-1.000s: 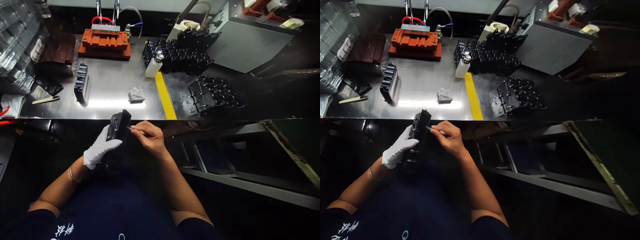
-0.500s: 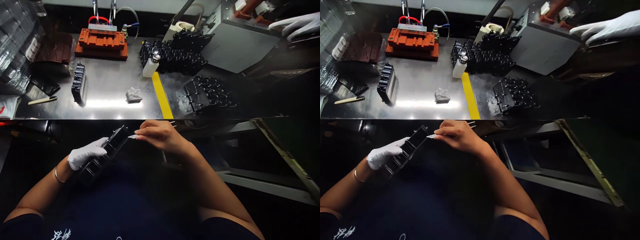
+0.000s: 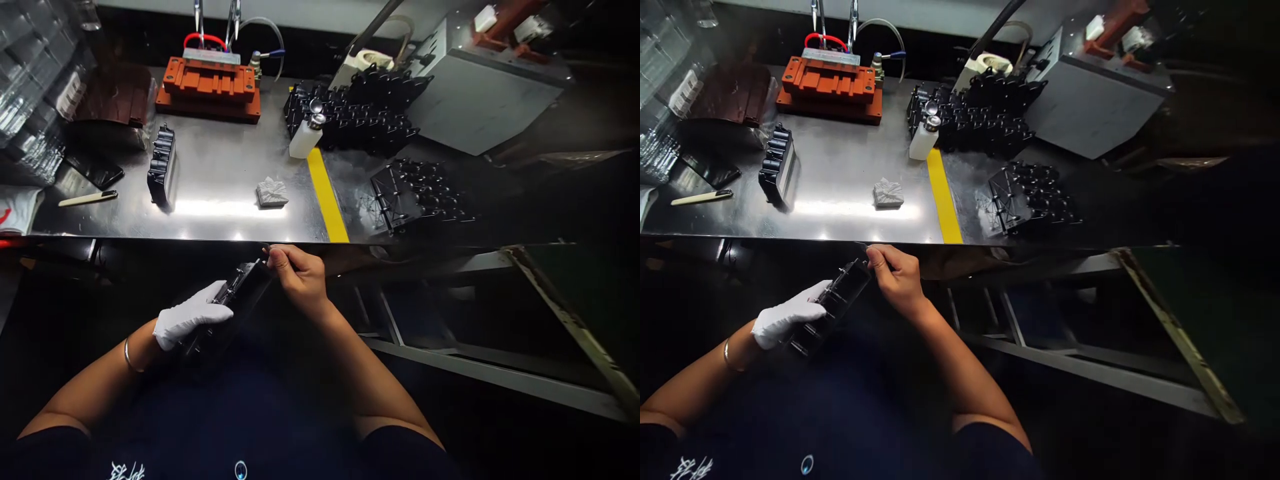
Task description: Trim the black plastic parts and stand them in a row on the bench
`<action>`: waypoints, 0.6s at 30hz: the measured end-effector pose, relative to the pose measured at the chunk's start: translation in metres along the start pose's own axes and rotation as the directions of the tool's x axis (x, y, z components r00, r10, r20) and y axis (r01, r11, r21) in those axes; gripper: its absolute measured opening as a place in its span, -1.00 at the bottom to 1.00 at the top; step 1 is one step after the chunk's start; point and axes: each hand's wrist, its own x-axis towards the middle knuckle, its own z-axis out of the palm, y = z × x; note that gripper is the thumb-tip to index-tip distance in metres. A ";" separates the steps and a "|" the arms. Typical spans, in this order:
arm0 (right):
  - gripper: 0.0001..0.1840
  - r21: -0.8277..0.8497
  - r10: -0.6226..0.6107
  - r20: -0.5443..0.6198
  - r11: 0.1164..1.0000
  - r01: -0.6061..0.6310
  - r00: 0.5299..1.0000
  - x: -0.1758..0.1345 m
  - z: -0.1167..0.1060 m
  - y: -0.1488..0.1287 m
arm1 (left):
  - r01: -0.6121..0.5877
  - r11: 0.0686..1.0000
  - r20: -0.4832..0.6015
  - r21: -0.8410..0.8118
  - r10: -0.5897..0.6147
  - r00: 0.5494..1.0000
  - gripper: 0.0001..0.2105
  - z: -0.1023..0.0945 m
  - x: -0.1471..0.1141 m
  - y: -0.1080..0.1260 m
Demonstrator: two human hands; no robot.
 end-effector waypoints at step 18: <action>-0.67 -0.201 -0.150 0.266 0.957 0.207 0.952 -0.007 -0.017 -0.011 | -0.068 0.933 -0.311 0.355 0.186 0.932 -0.45 0.003 0.008 -0.011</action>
